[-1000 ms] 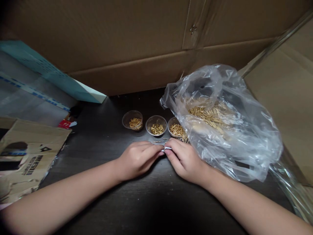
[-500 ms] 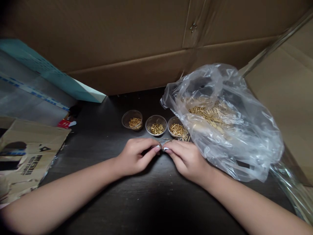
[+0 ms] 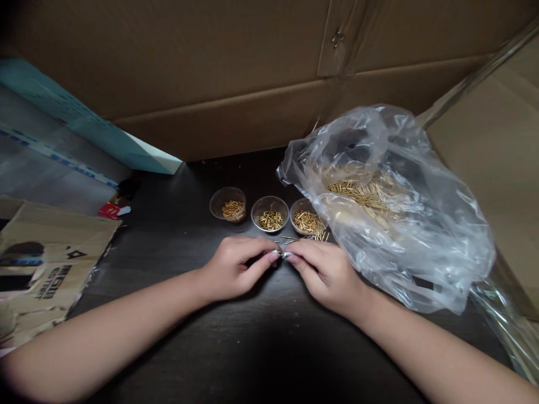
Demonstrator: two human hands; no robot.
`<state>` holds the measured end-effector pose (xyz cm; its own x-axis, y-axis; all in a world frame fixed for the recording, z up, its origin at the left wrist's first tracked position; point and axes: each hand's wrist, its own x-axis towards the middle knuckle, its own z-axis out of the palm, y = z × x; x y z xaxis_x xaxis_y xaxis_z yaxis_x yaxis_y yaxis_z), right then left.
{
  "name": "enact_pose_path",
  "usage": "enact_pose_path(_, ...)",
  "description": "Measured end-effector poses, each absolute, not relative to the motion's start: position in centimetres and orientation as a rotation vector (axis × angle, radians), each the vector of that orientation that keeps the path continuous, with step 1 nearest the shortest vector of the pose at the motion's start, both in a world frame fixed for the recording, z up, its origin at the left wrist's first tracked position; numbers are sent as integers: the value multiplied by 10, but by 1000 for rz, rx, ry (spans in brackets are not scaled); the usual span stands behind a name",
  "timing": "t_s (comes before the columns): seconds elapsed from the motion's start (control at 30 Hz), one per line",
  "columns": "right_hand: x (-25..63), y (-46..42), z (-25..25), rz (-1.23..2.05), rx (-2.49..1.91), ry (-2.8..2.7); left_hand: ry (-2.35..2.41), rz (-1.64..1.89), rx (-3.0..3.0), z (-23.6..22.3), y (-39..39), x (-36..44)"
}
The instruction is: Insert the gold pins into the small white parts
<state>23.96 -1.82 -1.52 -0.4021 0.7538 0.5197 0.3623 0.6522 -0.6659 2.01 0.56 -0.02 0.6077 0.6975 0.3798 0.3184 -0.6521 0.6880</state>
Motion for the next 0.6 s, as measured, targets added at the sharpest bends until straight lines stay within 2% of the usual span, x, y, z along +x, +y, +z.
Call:
enact_pose_path(0.17,240,-17,-14,624,-839,-1991,772,864,2246,-2,6,20)
enact_pose_path(0.33,241,-21,-16,475,-985,-1935,781,807,2127,3,4,21)
enact_pose_path(0.5,241,-23,-18,532,-1040,-1849,786,700,1936,7,4,23)
enact_pose_path(0.6,240,-22,-15,457,-1029,-1885,819,702,1853,7,4,23)
